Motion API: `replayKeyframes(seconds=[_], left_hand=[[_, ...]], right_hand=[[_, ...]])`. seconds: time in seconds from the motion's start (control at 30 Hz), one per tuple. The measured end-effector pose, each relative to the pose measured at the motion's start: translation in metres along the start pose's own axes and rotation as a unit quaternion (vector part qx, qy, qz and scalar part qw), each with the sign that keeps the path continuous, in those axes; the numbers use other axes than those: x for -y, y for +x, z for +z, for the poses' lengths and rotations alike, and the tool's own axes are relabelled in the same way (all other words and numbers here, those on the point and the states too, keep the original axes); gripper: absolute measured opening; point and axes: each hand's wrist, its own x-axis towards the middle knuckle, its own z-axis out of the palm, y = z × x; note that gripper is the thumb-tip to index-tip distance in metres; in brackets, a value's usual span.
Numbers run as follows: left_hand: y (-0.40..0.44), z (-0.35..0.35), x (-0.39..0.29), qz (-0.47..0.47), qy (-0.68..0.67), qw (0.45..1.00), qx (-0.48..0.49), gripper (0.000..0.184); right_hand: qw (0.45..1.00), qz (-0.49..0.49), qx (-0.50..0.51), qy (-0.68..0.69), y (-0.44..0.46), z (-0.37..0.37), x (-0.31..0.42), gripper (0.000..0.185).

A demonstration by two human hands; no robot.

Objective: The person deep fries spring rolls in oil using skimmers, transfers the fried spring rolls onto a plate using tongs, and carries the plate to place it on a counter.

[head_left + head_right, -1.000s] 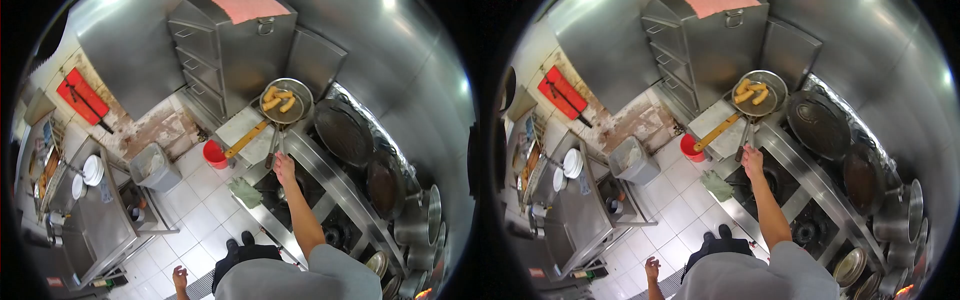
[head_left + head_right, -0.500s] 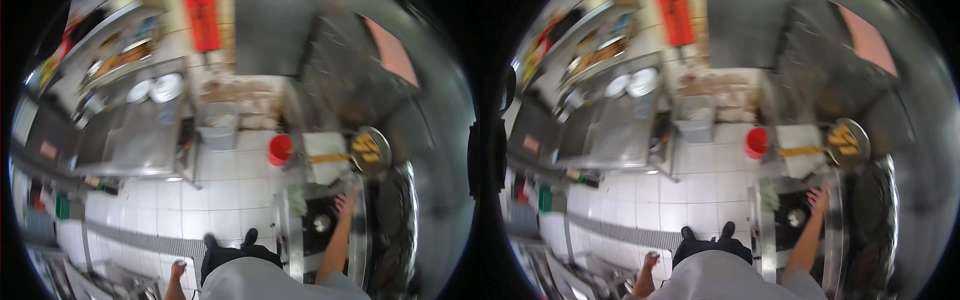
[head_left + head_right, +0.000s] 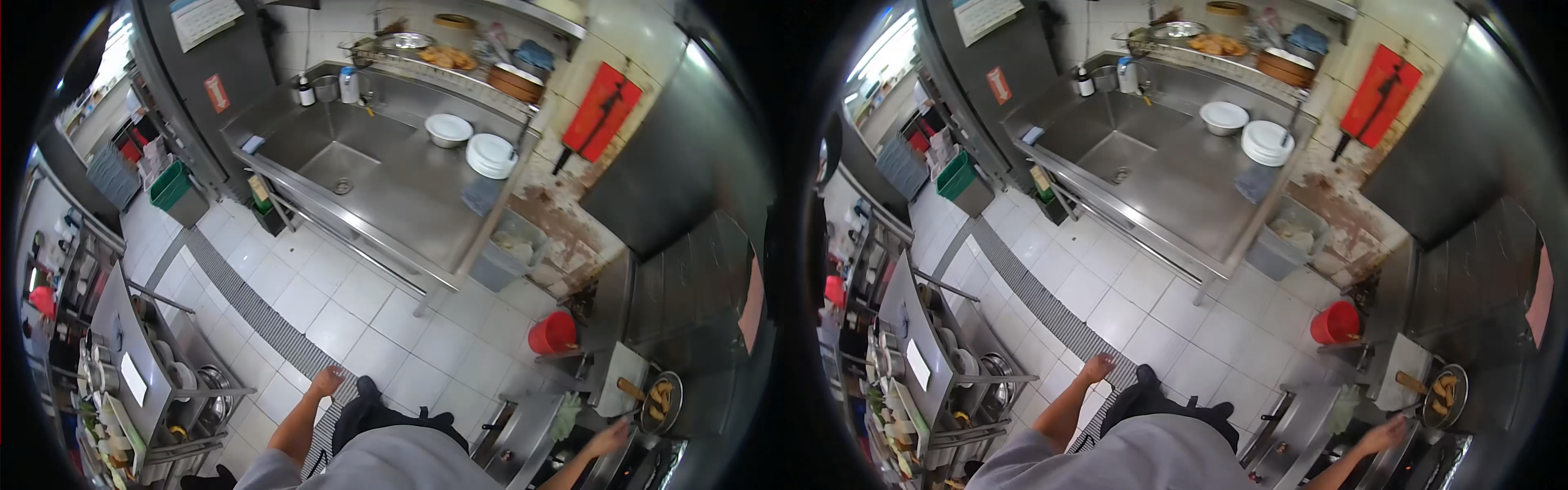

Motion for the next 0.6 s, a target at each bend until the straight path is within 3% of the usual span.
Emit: replayKeyframes(seconds=[0.07,0.17,0.2,0.23,0.27,0.33,0.37,0.43,0.5,0.6], left_hand=[[0.009,-0.016,0.058,-0.026,-0.018,0.999,-0.034,0.045],[-0.016,-0.058,0.112,-0.087,-0.073,0.990,-0.082,0.045],[-0.030,-0.072,0.124,-0.125,-0.107,0.981,-0.101,0.044],[-0.043,-0.086,0.134,-0.161,-0.139,0.970,-0.120,0.043],[-0.053,-0.097,0.151,-0.188,-0.139,0.965,-0.123,0.041],[-0.075,-0.108,0.189,-0.246,-0.158,0.946,-0.143,0.039],[-0.085,-0.108,0.205,-0.278,-0.176,0.931,-0.157,0.038],[-0.107,-0.099,0.229,-0.311,-0.217,0.903,-0.202,0.038],[-0.118,-0.092,0.234,-0.356,-0.290,0.855,-0.240,0.035],[-0.123,-0.073,0.230,-0.366,-0.350,0.830,-0.232,0.040]], right_hand=[[0.996,-0.020,0.074,0.052,-0.039,0.063,0.020,0.046],[0.961,0.024,0.208,0.179,-0.120,0.136,0.170,0.044],[0.958,-0.063,0.226,0.166,-0.144,0.159,0.210,0.043],[0.924,-0.038,0.303,0.231,-0.167,0.178,0.250,0.041],[0.900,-0.075,0.310,0.299,-0.193,0.201,0.284,0.038],[0.852,-0.073,0.422,0.303,-0.228,0.206,0.384,0.038],[0.844,-0.076,0.432,0.308,-0.242,0.213,0.424,0.038],[0.787,-0.206,0.482,0.326,-0.268,0.233,0.490,0.035],[0.750,-0.211,0.519,0.352,-0.292,0.266,0.546,0.033],[0.702,-0.194,0.557,0.400,-0.323,0.335,0.620,0.029]])
